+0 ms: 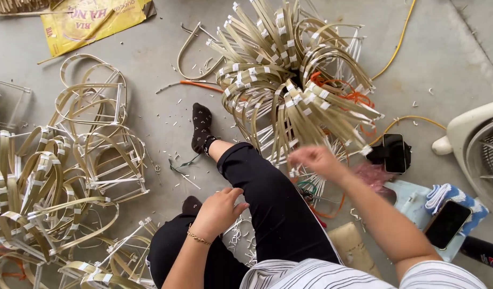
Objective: The person assembles bamboo frames by inserting curved bamboo pieces into white plastic connectors, securing them with zip ties, and trimming excess with pliers. The person repeats this process for multiple frames, placing finished units aside.
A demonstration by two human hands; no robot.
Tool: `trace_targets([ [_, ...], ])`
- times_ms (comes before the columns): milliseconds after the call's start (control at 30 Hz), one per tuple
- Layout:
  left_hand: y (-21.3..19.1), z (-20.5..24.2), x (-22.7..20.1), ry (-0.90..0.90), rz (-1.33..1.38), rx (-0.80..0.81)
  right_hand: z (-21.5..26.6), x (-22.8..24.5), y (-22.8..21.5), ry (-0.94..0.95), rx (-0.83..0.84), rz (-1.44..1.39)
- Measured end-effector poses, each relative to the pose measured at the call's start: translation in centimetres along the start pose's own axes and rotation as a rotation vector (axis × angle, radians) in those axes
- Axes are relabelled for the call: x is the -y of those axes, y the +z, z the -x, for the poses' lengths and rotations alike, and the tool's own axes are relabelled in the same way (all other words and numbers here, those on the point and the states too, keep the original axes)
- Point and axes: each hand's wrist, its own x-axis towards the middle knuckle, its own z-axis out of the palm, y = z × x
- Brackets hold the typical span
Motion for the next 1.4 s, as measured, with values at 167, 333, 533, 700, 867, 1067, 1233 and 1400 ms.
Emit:
trace_targets([
  [167,0.4,-0.2,0.6,0.021,-0.002,-0.002,-6.6,0.8,-11.5,-0.097,-0.748,0.468],
  [333,-0.8,-1.8,1.0,0.023,-0.063,0.005,-9.0,-0.4,-7.1,0.349,-0.490,0.736],
  [533,2.1,-13.6,-5.2,0.492,-0.171,-0.416,-4.3,-2.1,3.8,-0.016,-0.475,0.889],
  [700,9.0,-25.2,-8.4,0.277,-0.158,-0.088,-2.5,-1.0,2.2,-0.113,-0.399,0.824],
  [867,12.7,-25.9,-6.0,0.432,-0.262,-0.345,-3.6,0.6,-7.0,0.177,-0.420,0.581],
  [1067,11.5,-24.9,-7.2,0.396,-0.364,-0.275,-12.5,-5.3,-15.7,-0.238,-0.615,0.878],
  [1233,12.3,-24.7,-6.6,0.410,-0.430,-0.281,-11.8,1.7,-14.5,0.204,-0.348,1.176],
  [1400,11.9,-24.5,-7.3,0.338,-0.440,-0.189,-8.4,5.4,-12.2,-0.019,-0.355,1.195],
])
